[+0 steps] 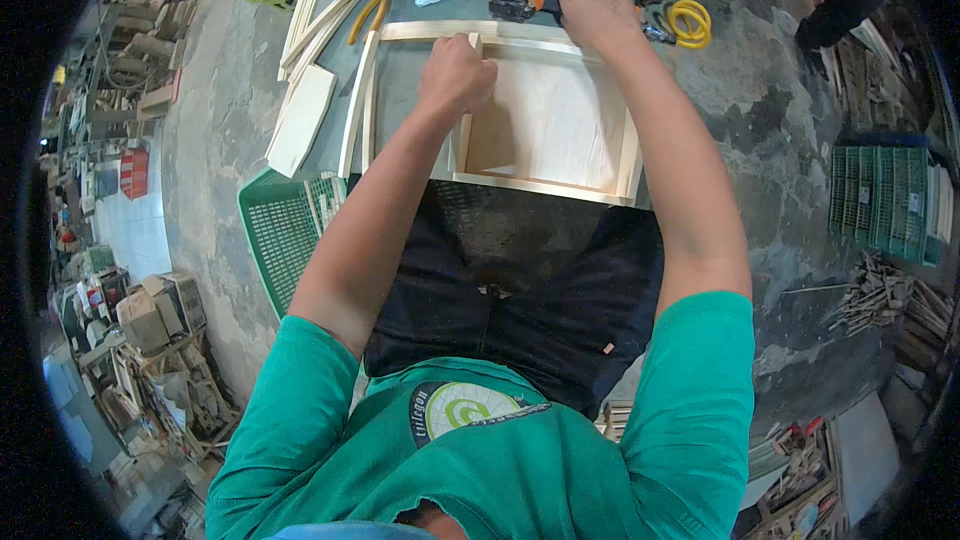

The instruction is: Assemble a small wooden box using a nail gun and glue.

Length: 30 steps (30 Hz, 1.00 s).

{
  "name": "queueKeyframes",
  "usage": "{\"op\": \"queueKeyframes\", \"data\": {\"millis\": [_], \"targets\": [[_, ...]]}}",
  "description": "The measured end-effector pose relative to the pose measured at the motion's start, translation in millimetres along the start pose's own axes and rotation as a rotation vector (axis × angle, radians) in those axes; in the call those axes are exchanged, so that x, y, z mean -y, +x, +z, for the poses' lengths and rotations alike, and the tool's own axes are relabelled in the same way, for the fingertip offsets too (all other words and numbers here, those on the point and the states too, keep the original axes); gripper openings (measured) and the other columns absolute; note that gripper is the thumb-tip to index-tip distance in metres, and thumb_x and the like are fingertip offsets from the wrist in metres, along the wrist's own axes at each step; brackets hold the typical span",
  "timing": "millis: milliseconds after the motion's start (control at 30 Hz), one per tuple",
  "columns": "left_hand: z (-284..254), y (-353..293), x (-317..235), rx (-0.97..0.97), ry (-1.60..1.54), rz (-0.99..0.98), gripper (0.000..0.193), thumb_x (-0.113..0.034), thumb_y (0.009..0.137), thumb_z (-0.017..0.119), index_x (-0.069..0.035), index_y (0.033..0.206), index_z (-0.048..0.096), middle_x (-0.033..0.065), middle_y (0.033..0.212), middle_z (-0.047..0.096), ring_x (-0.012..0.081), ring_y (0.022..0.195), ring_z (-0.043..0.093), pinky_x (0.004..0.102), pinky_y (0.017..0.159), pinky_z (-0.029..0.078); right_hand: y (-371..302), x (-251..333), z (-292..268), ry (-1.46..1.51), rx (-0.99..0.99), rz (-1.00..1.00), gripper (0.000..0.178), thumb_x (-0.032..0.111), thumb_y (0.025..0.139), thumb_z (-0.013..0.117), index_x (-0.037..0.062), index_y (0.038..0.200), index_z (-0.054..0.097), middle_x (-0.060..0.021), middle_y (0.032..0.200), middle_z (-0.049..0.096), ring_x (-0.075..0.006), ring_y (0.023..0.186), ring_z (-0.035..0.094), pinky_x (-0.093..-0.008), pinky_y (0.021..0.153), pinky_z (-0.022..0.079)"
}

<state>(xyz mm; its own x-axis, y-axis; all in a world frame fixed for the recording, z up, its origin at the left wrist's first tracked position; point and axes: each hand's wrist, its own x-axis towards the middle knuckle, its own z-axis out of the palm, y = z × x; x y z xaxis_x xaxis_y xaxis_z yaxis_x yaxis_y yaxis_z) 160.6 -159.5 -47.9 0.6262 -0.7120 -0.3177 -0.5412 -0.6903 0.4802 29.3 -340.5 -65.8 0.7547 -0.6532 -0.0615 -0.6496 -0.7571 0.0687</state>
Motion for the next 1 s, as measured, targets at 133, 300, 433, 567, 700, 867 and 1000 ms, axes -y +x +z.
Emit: {"op": "queueKeyframes", "data": {"millis": [133,300,433,567,700,867,1000], "targets": [[0,3,5,0.015,-0.011,0.027,0.036,-0.015,0.091,0.062,0.002,0.122,0.069,0.0201,0.141,0.059,0.0431,0.123,0.065,0.0505,0.103,0.054,-1,6,-9,0.011,0.09,0.026,0.075,0.026,0.097,0.071,0.019,0.16,0.032,-0.0132,0.128,0.069,-0.0357,0.122,0.066,-0.0542,0.104,0.045],[0,4,-1,0.035,0.001,-0.001,0.036,-0.014,0.09,0.063,0.003,0.122,0.069,0.0213,0.14,0.06,0.0414,0.124,0.064,0.0488,0.104,0.053,-1,5,-9,0.07,0.147,0.035,0.075,0.027,0.101,0.065,0.0188,0.164,0.025,-0.0194,0.14,0.061,-0.0381,0.131,0.061,-0.0593,0.113,0.039],[0,8,2,0.068,0.001,0.01,0.038,-0.015,0.089,0.064,0.003,0.123,0.069,0.0218,0.14,0.06,0.042,0.126,0.063,0.049,0.105,0.053,-4,8,-29,0.068,0.24,0.036,0.068,0.028,0.106,0.055,0.0171,0.165,0.024,-0.0182,0.145,0.058,-0.0391,0.132,0.059,-0.0574,0.114,0.039],[9,21,20,0.039,-0.044,0.023,0.04,-0.02,0.087,0.068,0.003,0.12,0.069,0.0226,0.139,0.06,0.0416,0.127,0.062,0.05,0.104,0.052,-21,5,-41,0.341,-0.033,-0.017,0.058,0.03,0.103,0.059,0.0132,0.157,0.044,-0.0179,0.141,0.06,-0.0352,0.132,0.059,-0.0546,0.114,0.043],[7,1,8,-0.422,0.037,0.339,0.033,-0.023,0.084,0.072,-0.002,0.11,0.071,0.0198,0.125,0.065,0.0372,0.114,0.066,0.0502,0.09,0.055,-94,13,-60,0.765,-0.445,-0.04,0.043,0.027,0.099,0.067,0.0053,0.136,0.064,-0.0173,0.115,0.071,-0.031,0.108,0.07,-0.0427,0.093,0.055],[-15,3,-9,-0.349,0.107,0.869,0.025,-0.019,0.087,0.071,-0.005,0.107,0.069,0.0141,0.101,0.067,0.0347,0.099,0.068,0.0492,0.086,0.055,-226,87,-69,1.11,-0.21,0.265,0.04,0.018,0.095,0.071,0.0032,0.132,0.067,-0.0156,0.086,0.074,-0.0231,0.072,0.071,-0.0343,0.07,0.056],[20,19,-24,-0.116,0.37,1.046,0.013,-0.012,0.088,0.066,-0.005,0.098,0.069,0.0135,0.1,0.067,0.0336,0.097,0.068,0.0491,0.084,0.054,-268,130,-28,1.245,0.051,0.507,0.054,0.016,0.093,0.074,0.0022,0.143,0.059,-0.0171,0.087,0.074,-0.0275,0.077,0.075,-0.0364,0.073,0.058]]}}
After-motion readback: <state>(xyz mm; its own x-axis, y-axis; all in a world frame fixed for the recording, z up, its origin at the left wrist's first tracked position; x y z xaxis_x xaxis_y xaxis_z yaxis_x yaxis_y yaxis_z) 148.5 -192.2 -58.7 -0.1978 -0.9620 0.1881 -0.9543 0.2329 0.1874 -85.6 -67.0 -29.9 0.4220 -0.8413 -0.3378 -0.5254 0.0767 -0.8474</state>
